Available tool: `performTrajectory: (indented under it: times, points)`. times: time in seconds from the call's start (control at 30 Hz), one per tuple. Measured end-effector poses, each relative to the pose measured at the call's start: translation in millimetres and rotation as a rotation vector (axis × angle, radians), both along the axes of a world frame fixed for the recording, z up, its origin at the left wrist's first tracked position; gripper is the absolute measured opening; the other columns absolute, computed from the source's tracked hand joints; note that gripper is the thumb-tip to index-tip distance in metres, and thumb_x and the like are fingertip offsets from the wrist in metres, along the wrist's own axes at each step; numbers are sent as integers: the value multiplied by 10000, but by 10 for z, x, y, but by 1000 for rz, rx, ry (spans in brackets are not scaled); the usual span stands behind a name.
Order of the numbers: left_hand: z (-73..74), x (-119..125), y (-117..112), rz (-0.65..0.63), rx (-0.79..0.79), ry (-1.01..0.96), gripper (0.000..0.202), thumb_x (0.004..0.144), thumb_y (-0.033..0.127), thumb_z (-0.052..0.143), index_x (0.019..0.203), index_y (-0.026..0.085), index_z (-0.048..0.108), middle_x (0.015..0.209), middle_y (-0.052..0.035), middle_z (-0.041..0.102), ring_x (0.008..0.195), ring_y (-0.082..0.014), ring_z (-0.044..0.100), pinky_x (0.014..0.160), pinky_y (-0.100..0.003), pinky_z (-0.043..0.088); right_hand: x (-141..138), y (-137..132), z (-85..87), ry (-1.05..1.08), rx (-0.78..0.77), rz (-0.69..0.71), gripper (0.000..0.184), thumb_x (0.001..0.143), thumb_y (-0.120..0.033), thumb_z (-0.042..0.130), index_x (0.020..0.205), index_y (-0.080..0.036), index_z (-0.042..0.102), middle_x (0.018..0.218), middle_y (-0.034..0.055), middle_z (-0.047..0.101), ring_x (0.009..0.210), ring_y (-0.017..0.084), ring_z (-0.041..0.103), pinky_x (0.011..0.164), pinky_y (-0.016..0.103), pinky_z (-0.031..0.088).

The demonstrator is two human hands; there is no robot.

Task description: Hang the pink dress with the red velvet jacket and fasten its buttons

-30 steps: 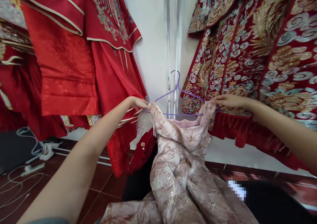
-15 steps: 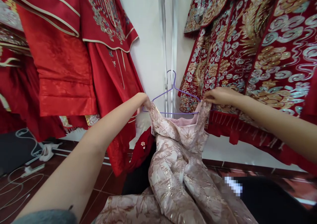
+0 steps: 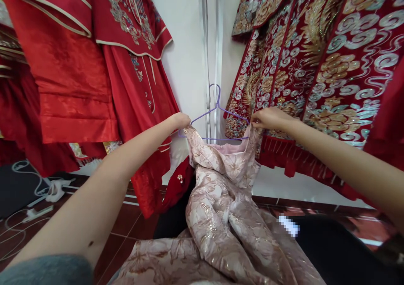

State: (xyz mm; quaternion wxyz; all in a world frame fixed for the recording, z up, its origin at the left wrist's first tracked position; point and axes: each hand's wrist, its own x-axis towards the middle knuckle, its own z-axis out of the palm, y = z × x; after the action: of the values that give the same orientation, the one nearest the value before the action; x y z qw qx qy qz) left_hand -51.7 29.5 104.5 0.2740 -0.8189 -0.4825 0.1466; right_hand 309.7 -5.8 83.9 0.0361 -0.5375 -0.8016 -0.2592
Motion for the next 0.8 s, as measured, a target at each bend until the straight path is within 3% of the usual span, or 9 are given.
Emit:
performTrajectory:
  times: [0.27, 0.37, 0.53, 0.63, 0.8]
  points:
    - [-84, -298, 56, -189, 27, 174, 241, 836, 150, 478, 906, 132, 708, 914, -144, 717, 912, -221, 649, 782, -272, 436, 129, 67, 13, -9, -2, -27, 255, 816, -366, 513, 917, -206, 685, 850, 74, 709, 771, 210, 637, 646, 264, 397]
    - [-108, -373, 74, -238, 24, 127, 256, 835, 153, 472, 961, 148, 695, 916, -138, 714, 912, -214, 647, 785, -269, 435, 254, 133, -15, 18, -27, -28, 228, 798, -345, 537, 906, -205, 680, 829, 63, 708, 747, 203, 637, 634, 258, 403]
    - [-246, -596, 17, -111, 67, -60, 317, 894, 271, 403, 1005, 157, 678, 953, -131, 711, 843, -192, 656, 744, -244, 437, 405, 236, -89, 40, -82, -13, 197, 787, -288, 547, 892, -183, 677, 823, 75, 705, 745, 216, 642, 657, 271, 420]
    - [-356, -757, -24, -25, -5, -133, 308, 885, 293, 420, 991, 178, 685, 997, -104, 715, 822, -167, 655, 743, -217, 434, 459, 270, -134, 29, -108, 0, 172, 784, -253, 542, 853, -180, 681, 807, 79, 703, 758, 218, 648, 691, 278, 428]
    - [-437, -867, -60, 4, -76, -179, 305, 855, 308, 447, 961, 186, 706, 967, -99, 723, 821, -179, 657, 743, -224, 448, 471, 243, -177, 63, -217, -26, 152, 768, -206, 535, 815, -185, 678, 749, 53, 709, 748, 211, 669, 735, 284, 455]
